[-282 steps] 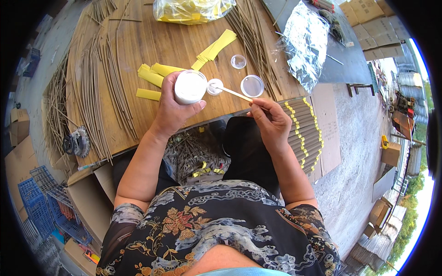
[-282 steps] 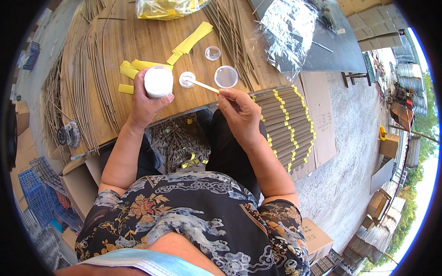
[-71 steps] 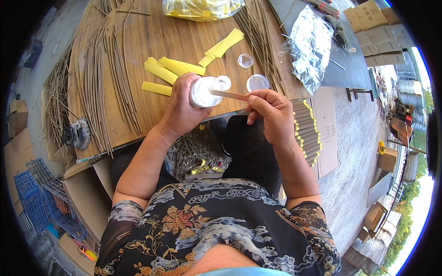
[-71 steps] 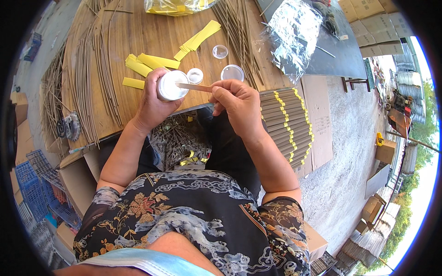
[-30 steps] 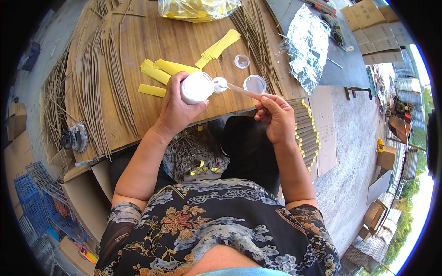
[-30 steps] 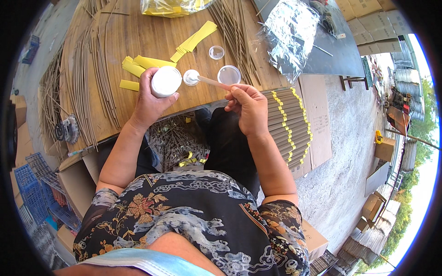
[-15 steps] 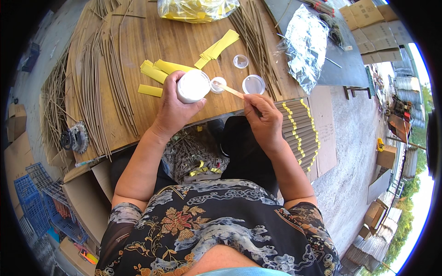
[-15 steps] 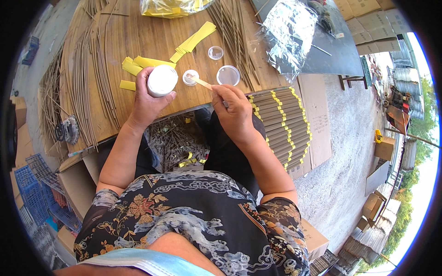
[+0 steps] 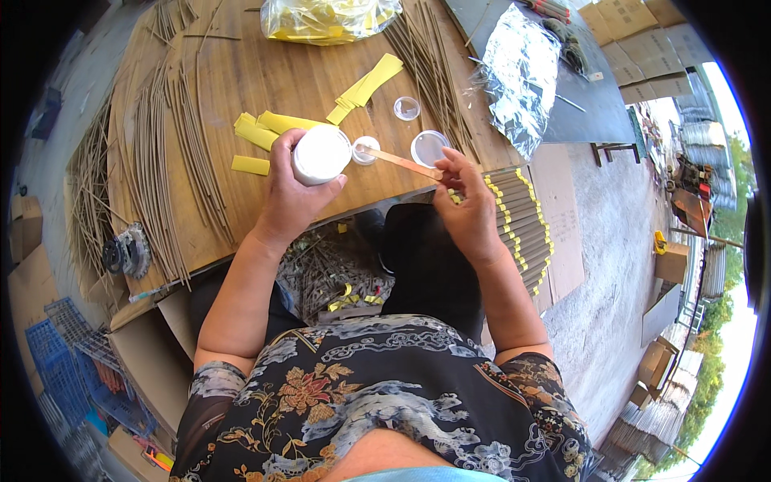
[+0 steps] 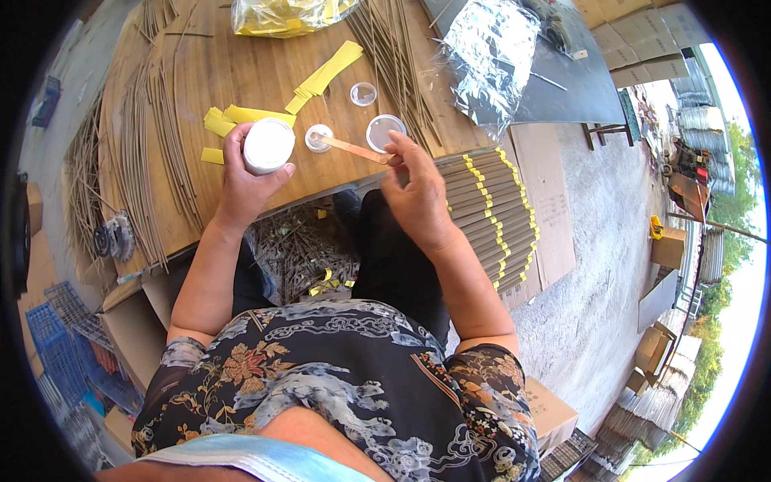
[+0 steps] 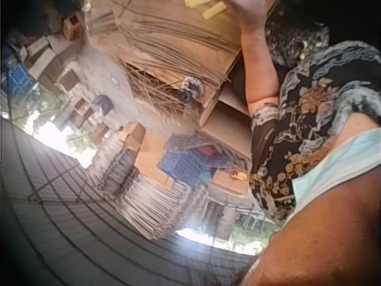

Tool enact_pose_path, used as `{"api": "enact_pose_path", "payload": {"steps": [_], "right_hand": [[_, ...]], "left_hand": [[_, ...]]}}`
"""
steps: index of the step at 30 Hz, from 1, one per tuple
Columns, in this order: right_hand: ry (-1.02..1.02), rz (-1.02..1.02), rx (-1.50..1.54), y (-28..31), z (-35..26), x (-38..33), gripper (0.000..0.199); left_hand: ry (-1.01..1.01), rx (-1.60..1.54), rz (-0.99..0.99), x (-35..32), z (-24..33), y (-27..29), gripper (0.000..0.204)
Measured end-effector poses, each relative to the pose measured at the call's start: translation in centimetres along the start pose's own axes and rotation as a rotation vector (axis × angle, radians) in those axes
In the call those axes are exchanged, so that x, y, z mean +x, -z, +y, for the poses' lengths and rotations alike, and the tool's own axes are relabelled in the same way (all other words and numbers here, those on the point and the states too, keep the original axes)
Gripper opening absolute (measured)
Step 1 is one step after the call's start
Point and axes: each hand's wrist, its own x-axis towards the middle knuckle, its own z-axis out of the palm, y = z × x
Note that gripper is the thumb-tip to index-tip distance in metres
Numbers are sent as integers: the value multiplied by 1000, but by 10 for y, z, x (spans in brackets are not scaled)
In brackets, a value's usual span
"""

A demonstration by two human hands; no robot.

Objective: The person gathers thin wooden sticks, aligns them into a bundle, and secures the bundle with yellow tape. The person then opens a white container, uses a small stick to scoop a white substance, and applies it to the taped bundle before placing it aside.

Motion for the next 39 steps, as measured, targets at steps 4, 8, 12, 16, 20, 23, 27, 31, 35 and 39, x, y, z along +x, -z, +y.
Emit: {"api": "enact_pose_path", "payload": {"steps": [4, 8, 12, 16, 20, 23, 27, 31, 35, 39], "right_hand": [[39, 13, -309, 24, 4, 30, 30], [223, -201, -541, 26, -3, 63, 35], [177, -425, -639, 28, -17, 69, 48], [198, -500, -685, 24, -5, 57, 59], [232, -481, -731, 17, 0, 60, 58], [300, -449, -739, 15, 1, 62, 54], [137, -318, -569, 28, -14, 61, 59], [226, -103, -573, 51, -47, 62, 62], [361, -365, -457, 27, -108, 47, 67], [497, -513, -496, -3, -137, 38, 69]], "left_hand": [[-9, -84, 3, 0, 4, 1, 68], [-19, -159, -7, 0, 0, 4, 66], [-1, -248, -9, 0, 6, 12, 67], [94, -522, -49, 0, 19, 19, 70], [88, -550, -93, -4, 26, 26, 72], [90, -581, -87, -6, 27, 29, 73], [96, -609, -87, -7, 32, 34, 71], [64, -543, -80, -10, 34, 36, 70], [-41, -371, -82, -15, 34, 31, 69], [-69, -229, -104, -23, 46, 33, 66]]}}
